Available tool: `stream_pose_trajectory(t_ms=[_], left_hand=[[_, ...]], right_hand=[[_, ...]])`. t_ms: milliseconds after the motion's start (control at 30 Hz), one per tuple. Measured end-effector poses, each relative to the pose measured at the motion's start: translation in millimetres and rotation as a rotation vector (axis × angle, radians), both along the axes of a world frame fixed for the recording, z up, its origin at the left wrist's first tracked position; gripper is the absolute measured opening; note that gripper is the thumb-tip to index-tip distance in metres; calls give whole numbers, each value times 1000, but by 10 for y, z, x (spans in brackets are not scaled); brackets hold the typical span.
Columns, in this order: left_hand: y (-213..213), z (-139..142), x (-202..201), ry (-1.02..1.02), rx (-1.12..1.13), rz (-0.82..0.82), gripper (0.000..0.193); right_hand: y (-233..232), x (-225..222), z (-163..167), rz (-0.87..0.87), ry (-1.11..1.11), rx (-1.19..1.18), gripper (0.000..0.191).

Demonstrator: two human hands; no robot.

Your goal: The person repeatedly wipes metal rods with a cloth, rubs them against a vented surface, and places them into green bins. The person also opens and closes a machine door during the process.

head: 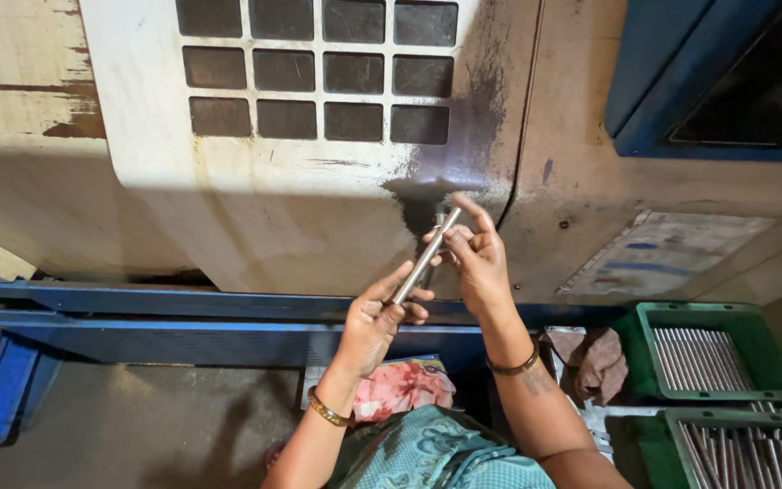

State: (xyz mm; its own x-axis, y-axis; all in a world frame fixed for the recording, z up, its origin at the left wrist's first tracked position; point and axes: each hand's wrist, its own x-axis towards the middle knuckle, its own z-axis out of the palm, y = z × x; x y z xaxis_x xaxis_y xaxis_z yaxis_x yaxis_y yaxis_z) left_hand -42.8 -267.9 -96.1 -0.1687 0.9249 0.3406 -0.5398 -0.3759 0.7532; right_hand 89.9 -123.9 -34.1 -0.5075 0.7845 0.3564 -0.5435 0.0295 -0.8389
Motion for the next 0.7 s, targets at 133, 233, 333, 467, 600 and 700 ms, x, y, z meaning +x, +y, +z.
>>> stream_pose_trajectory(t_ms=[133,233,333,467,600,700], left_hand=[[-6,8,52,150,70,48,45],[2,-8,62,203,74,49,42],[-14,-10,65,204,73,23,41],[-21,-12,81,209,86,21,40],[24,-67,106,74,109,28,38],[82,-120,85,-15,100,134,37]], right_hand=[[8,28,10,60,16,-70,50],[12,38,18,74,35,-72,53],[6,50,31,88,27,-82,54],[52,72,3,128,-1,-122,57],[158,133,-106,240,55,-262,49],[162,191,-188,427,45,-318,40]])
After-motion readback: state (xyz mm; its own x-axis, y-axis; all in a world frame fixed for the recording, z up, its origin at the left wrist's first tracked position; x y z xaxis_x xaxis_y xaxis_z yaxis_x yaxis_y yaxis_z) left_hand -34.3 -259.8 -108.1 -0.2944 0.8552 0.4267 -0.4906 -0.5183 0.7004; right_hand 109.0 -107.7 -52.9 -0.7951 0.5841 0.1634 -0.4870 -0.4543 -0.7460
